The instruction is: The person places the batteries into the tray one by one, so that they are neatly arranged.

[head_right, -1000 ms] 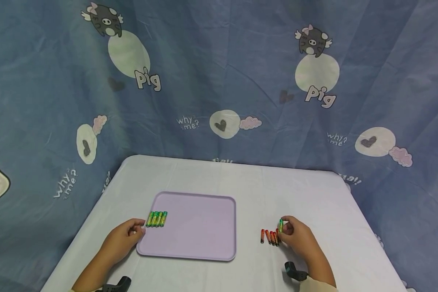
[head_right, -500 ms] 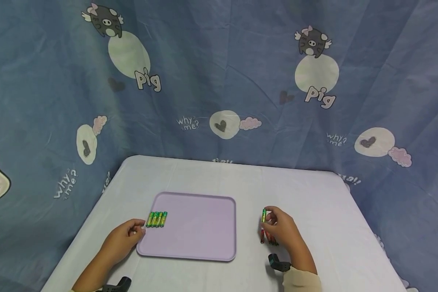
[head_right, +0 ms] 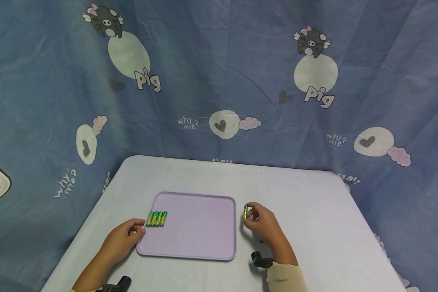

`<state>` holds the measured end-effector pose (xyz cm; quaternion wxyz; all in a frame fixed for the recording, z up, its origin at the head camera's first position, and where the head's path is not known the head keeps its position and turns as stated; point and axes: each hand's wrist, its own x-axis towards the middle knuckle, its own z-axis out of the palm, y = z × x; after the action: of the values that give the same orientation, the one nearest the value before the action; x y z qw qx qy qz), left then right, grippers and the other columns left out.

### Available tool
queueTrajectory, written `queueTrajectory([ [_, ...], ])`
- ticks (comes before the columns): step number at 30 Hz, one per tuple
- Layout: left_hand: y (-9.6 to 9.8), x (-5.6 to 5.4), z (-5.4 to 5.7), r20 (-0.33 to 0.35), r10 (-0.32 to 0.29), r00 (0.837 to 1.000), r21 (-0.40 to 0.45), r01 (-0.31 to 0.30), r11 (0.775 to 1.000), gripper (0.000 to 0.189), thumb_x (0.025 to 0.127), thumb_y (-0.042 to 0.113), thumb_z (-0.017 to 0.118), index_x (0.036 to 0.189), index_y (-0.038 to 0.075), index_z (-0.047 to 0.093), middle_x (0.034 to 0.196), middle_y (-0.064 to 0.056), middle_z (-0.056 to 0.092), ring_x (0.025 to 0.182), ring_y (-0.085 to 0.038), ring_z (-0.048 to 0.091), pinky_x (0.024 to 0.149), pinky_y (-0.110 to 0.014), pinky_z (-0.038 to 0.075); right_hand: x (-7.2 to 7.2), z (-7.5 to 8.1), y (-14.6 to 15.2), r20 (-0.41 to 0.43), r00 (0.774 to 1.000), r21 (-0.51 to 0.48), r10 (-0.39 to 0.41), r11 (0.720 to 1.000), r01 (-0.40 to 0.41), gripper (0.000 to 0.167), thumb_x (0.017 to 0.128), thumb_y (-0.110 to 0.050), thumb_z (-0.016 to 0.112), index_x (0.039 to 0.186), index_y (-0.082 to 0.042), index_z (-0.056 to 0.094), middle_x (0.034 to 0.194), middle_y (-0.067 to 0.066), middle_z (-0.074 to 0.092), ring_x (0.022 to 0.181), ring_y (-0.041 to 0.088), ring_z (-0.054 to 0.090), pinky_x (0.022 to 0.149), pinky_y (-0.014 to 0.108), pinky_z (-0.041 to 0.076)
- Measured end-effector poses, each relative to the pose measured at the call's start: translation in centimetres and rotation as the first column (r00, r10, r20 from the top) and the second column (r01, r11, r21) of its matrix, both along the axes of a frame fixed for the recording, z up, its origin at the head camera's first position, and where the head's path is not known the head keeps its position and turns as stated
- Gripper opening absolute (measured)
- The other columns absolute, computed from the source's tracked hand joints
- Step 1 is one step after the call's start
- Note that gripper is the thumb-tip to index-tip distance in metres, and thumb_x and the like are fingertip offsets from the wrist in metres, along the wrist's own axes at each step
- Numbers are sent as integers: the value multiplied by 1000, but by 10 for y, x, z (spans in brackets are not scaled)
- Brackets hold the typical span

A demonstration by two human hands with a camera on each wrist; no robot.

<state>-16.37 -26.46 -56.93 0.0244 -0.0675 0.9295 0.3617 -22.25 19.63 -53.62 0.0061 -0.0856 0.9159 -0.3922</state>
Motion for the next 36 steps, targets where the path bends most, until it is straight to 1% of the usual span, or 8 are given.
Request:
queueTrajectory([
  [3,-1,0,-2,-5,-4,1000,-4,4,1000,37,98,29,70,130,9,69,91,4,63,79,-14,51,69,-32,40,-2,1,-10,-21,999,11,24,1000,-24,50,87,-17,84,133,-11,66,96,-7,67,87,10,61,75,29,50],
  [8,-2,-1,-5,-21,-9,1000,-17,9,1000,36,98,29,71,128,9,70,95,5,65,83,-13,53,76,-34,43,-4,4,-25,-54,997,3,61,998,-61,50,85,-14,85,131,-11,67,94,-9,67,85,9,61,73,27,50],
  [14,-2,-1,-3,-18,-9,1000,-10,8,1000,36,98,28,70,128,8,70,93,4,65,82,-14,54,76,-34,43,-5,5,-44,-72,992,-18,106,994,-108,49,84,-12,86,129,-11,68,92,-9,66,85,11,61,72,27,50],
  [20,-1,0,-3,-18,-3,1000,-13,3,1000,36,98,27,70,128,8,70,93,4,64,81,-14,53,75,-33,43,-7,2,-60,-90,985,-24,147,988,-150,47,83,-12,86,127,-11,68,91,-9,65,84,10,60,76,28,52],
  [26,-2,0,-4,-12,0,1000,-9,0,1000,35,98,27,70,128,9,70,92,4,64,81,-14,53,74,-32,42,-9,1,-77,-103,975,-34,196,979,-201,46,85,-14,86,127,-13,67,92,-10,66,83,8,60,76,28,52],
  [31,-3,0,-4,-17,2,1000,-9,-2,1000,35,98,27,71,128,9,70,93,5,64,80,-14,53,74,-33,42,-11,2,-93,-119,964,-40,236,969,-242,48,84,-14,86,129,-11,67,92,-8,67,83,7,60,77,28,52],
  [36,-3,-1,-4,-23,4,1000,-6,-4,1000,34,97,26,71,127,10,71,93,5,64,80,-14,53,74,-33,42,-13,3,-107,-134,950,-24,284,957,-289,50,84,-12,86,130,-8,66,93,-8,68,82,7,60,75,27,51],
])
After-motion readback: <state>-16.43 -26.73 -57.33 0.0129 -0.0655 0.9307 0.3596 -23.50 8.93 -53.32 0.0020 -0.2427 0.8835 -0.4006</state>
